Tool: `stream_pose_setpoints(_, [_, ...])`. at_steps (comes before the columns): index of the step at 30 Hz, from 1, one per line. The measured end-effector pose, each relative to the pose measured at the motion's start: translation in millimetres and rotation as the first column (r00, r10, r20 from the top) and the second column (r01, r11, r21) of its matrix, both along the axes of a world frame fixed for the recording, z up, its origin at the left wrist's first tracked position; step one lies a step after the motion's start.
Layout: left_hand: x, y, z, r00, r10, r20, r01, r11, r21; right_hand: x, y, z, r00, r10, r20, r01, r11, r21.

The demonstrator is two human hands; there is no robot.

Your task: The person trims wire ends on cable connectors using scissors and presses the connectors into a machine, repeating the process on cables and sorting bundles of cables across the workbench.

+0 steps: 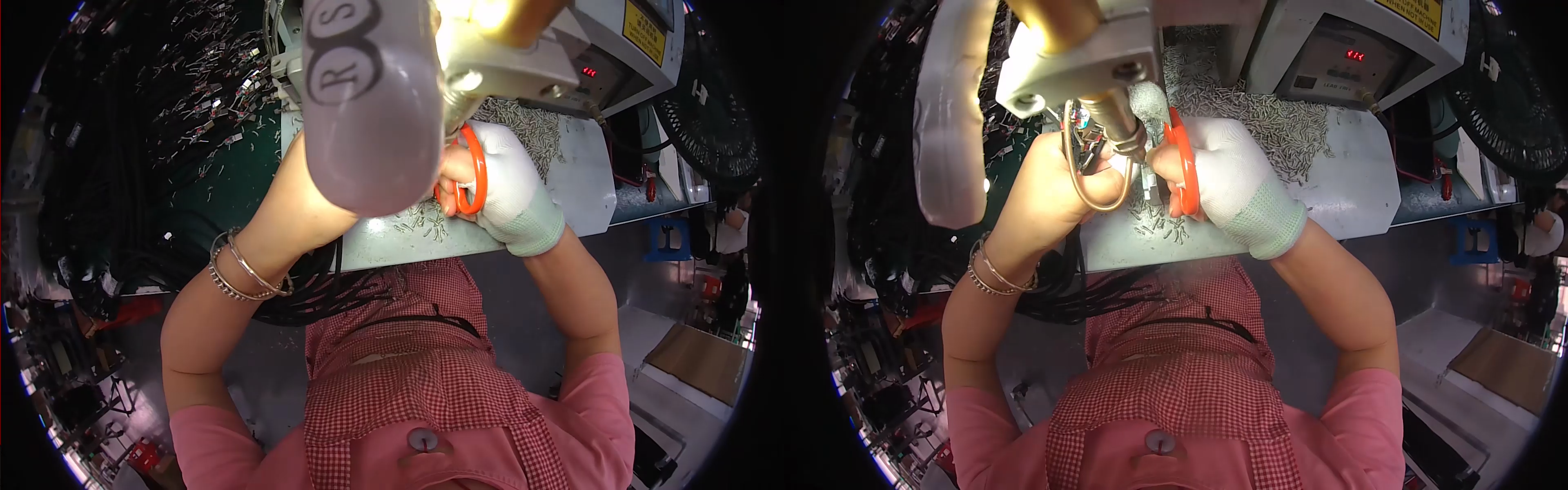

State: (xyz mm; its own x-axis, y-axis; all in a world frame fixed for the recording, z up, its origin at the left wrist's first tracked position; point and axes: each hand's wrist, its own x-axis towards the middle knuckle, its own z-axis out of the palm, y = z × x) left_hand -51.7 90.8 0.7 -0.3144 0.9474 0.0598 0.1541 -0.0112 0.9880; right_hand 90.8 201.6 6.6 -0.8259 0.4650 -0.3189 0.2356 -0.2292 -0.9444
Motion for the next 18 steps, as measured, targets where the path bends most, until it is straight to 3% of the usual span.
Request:
stream_pose_setpoints(4, [0.6, -1.5, 6.8, 1.0, -0.012, -0.015, 0.011, 1.0, -0.029, 1.0, -1.8, -2.3, 0.996, -0.034, -0.084, 0.031, 0.999, -0.038])
stream_pose_setpoints(8, [-2.3, -2.5, 6.7, 0.996, -0.058, -0.064, 0.054, 0.996, -0.065, -0.2, -3.7, 3.4, 0.997, -0.069, -0.016, 0.069, 0.997, -0.025])
stream_pose_setpoints(13, [0.8, -0.8, 3.3, 0.998, 0.012, -0.067, -0.008, 0.998, 0.058, 2.8, -1.2, 1.3, 0.996, 0.026, -0.086, -0.025, 1.0, 0.016])
stream_pose_setpoints(15, [2.7, -1.9, 5.9, 0.999, 0.006, -0.052, -0.006, 1.0, 0.0, 3.0, -2.0, -0.8, 0.994, 0.017, -0.11, -0.017, 1.0, -0.007])
stream_pose_setpoints(18, [1.1, -9.0, 6.1, 0.976, -0.008, 0.216, 0.031, 0.994, -0.105, 3.3, -3.4, -0.9, 0.997, -0.003, -0.076, 0.005, 1.0, 0.024])
